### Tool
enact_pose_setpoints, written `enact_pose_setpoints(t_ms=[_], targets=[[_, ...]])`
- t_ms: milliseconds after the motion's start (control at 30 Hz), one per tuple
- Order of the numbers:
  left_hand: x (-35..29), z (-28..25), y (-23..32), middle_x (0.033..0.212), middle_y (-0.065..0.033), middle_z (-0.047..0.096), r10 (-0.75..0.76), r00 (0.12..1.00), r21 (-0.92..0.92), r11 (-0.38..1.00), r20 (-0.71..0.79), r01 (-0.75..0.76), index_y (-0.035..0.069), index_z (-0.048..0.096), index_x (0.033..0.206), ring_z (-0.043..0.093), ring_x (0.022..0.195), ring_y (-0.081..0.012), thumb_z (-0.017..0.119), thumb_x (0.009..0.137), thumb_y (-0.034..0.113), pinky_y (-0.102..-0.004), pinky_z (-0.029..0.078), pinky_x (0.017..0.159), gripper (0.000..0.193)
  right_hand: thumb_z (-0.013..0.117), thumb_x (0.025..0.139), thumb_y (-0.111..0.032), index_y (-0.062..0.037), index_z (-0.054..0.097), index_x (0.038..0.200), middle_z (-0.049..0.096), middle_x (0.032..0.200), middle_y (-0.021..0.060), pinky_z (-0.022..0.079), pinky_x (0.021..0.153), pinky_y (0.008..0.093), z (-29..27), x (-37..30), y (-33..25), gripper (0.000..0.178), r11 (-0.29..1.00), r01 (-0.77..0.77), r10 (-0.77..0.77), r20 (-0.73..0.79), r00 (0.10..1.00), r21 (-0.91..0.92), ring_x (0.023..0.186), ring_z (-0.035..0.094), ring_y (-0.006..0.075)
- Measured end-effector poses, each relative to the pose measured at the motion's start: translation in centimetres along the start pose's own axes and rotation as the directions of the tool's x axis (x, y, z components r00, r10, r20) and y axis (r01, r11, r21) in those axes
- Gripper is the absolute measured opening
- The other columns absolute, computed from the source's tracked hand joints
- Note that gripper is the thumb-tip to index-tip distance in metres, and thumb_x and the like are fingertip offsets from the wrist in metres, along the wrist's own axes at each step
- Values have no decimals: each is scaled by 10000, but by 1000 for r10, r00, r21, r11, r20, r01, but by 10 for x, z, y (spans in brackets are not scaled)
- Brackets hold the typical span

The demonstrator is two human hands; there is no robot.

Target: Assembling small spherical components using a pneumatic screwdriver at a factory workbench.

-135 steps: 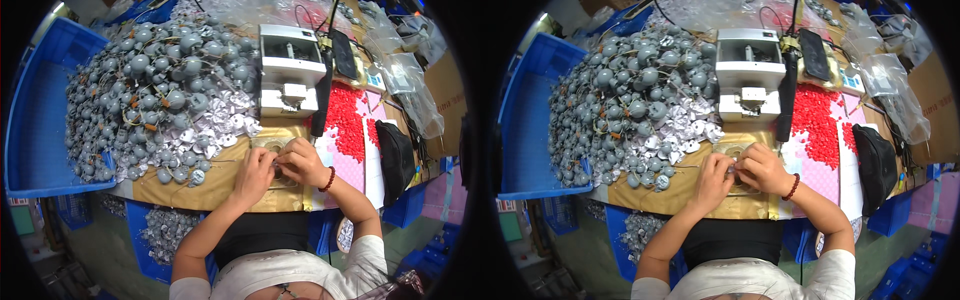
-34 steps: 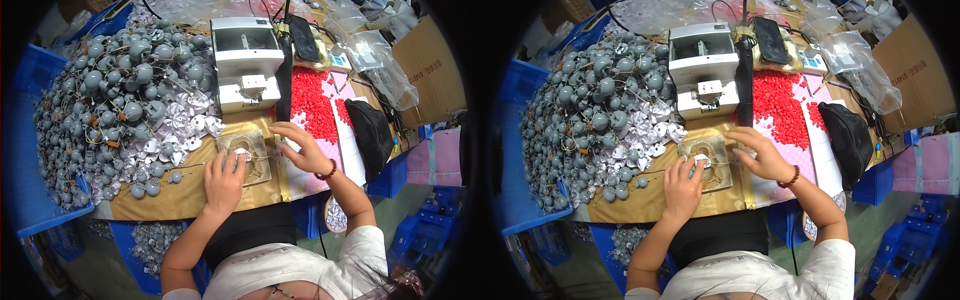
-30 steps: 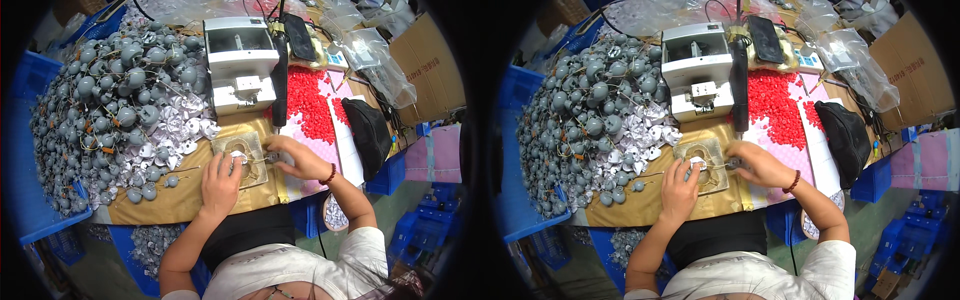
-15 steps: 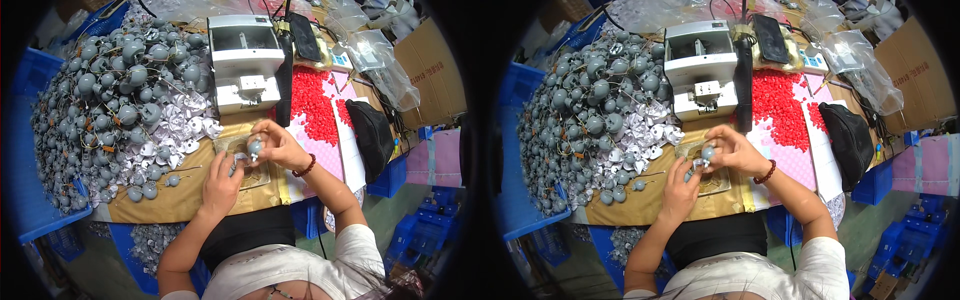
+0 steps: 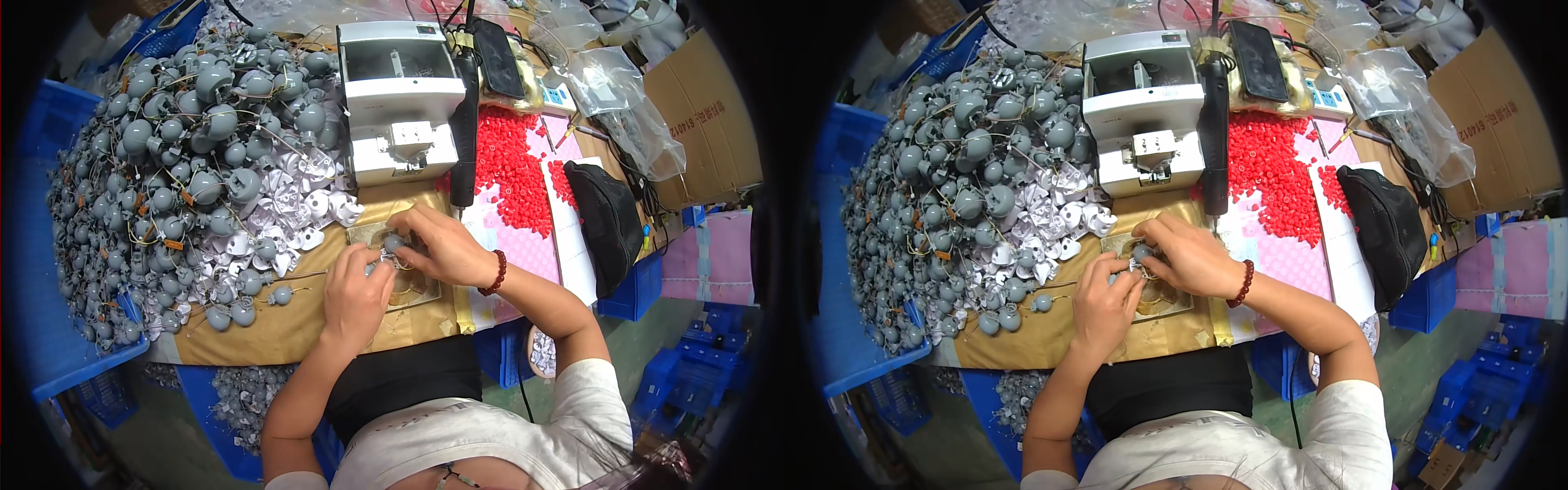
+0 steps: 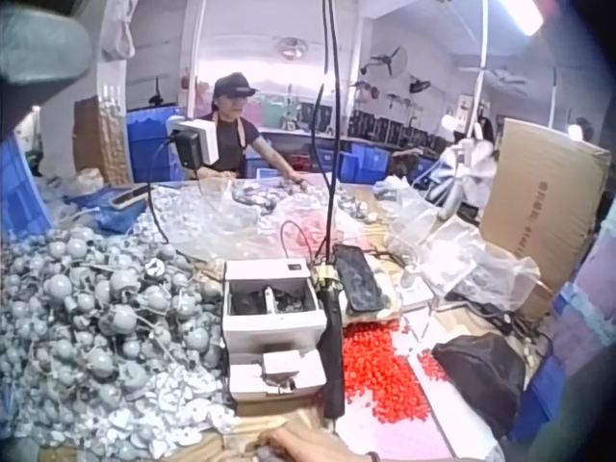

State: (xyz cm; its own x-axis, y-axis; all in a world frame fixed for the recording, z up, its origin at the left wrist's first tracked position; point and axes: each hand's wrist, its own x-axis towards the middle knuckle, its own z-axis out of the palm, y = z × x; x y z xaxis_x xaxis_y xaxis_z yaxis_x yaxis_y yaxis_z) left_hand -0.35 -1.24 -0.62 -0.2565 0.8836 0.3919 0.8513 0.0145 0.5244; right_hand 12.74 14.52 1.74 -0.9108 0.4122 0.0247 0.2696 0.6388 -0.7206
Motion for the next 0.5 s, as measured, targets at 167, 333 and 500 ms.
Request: enact_pose_setpoints(t_ms=[167, 333, 500], targets=[[-1, 1, 3, 985, -99, 638, 6, 1000, 17, 1000, -12, -6, 68, 716, 883, 650, 1043, -342, 801, 774, 54, -448, 527, 844, 139, 762, 862, -108, -140, 700, 1200, 588, 1065, 123, 516, 808, 387, 0, 1, 7, 346, 990, 138, -138, 38, 990, 8, 942, 612, 308], [-2, 2, 1, 981, -100, 636, 2, 1000, 17, 1000, -16, -1, 68, 718, 885, 650, 1037, -343, 803, 770, 52, -450, 524, 848, 143, 783, 833, -134, -137, 758, 1117, 590, 1023, 113, 512, 804, 398, -7, 10, 10, 285, 969, 242, -238, 85, 968, -49, 947, 604, 309], [-3, 2, 1, 969, -104, 637, -28, 999, -8, 1000, -19, 28, 69, 719, 857, 648, 1040, -348, 803, 768, 48, -454, 521, 855, 125, 809, 801, -178, -141, 763, 1087, 598, 975, 110, 517, 791, 414, -14, 18, -12, 292, 968, 155, -118, 190, 975, -196, 954, 605, 322]])
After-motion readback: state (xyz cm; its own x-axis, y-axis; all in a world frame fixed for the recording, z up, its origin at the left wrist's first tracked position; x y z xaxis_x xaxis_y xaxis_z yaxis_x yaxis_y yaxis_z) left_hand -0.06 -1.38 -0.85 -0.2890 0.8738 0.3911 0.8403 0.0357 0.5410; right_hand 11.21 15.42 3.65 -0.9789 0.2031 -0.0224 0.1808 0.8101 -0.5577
